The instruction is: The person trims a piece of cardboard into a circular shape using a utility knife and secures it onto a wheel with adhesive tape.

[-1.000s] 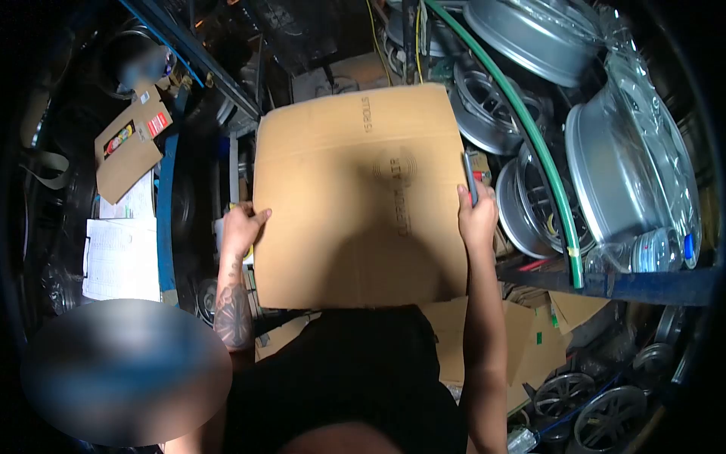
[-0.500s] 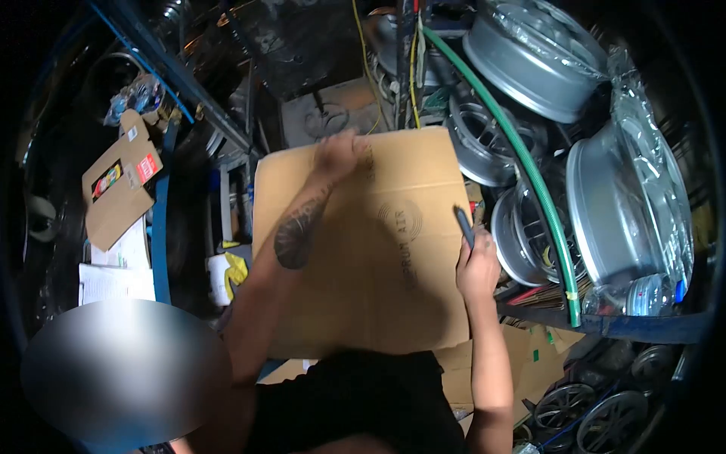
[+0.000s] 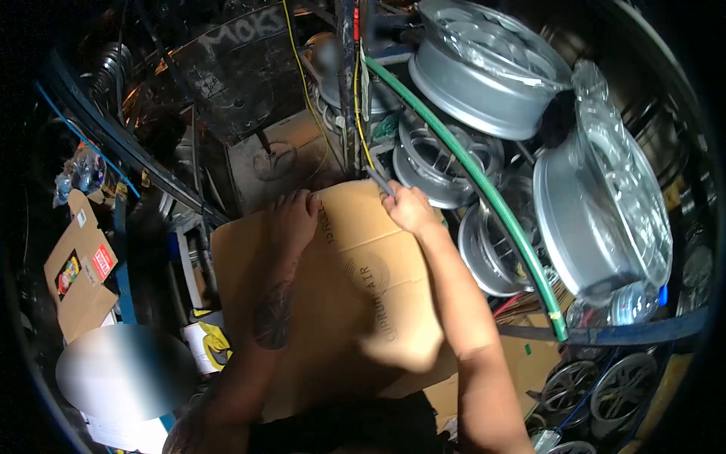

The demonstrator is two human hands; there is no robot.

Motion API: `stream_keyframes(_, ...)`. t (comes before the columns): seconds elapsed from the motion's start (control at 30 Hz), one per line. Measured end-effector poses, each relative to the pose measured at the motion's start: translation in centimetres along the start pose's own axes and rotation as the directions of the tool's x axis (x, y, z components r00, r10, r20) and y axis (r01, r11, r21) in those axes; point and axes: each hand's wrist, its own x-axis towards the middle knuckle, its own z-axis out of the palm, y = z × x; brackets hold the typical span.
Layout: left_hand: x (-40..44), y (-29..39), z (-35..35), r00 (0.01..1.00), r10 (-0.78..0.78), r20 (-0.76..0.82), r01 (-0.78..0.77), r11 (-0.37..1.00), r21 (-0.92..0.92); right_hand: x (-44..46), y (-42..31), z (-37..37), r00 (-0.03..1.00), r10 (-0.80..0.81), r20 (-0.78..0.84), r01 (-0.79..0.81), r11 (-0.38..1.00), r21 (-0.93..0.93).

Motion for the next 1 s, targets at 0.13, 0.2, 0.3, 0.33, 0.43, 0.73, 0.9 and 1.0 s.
stream_keyframes(0.13, 0.3, 1.9, -0.4, 0.942, 0.264, -0.208, -0.312, 0.917, -0.249, 2.8, 1.4, 0.1, 0.987, 0.049, 0.155, -0.067, 0.991, 0.113)
stream_keyframes(0.2, 1.1, 3.4, 0.6, 0.9, 0.402, -0.169, -0.432, 0.873, -0.224, 3.0, 2.2, 0.1, 0.973, 0.084, 0.214, -0.132, 0.967, 0.22)
stream_keyframes(0.3, 2.0, 4.4, 2.2, 0.885, 0.445, -0.136, -0.465, 0.856, -0.227, 2.1, 3.4, 0.4, 0.994, 0.046, 0.104, -0.086, 0.901, 0.426)
stream_keyframes(0.33, 2.1, 4.6, 2.3, 0.894, 0.432, -0.122, -0.449, 0.863, -0.231, 1.9, 3.7, 0.6, 0.997, 0.041, 0.066, -0.068, 0.868, 0.492)
stream_keyframes(0.43, 2.2, 5.3, 1.1, 0.92, 0.385, 0.068, -0.366, 0.91, -0.197, 1.0, 3.2, 2.5, 0.924, 0.174, -0.34, 0.021, 0.865, 0.501)
stream_keyframes(0.73, 3.6, 3.7, 1.6, 0.961, 0.27, 0.051, -0.211, 0.844, -0.492, -0.4, -0.5, -6.2, 0.971, -0.238, 0.035, 0.241, 0.959, -0.151)
stream_keyframes(0.9, 3.8, 3.5, 1.5, 0.983, 0.181, -0.014, -0.15, 0.768, -0.623, 0.8, -4.8, -7.4, 0.928, -0.283, 0.242, 0.372, 0.74, -0.56)
stream_keyframes(1.0, 3.8, 2.6, 1.7, 0.984, 0.176, -0.017, -0.144, 0.74, -0.657, 2.1, -6.6, -7.2, 0.906, -0.32, 0.279, 0.424, 0.677, -0.602)
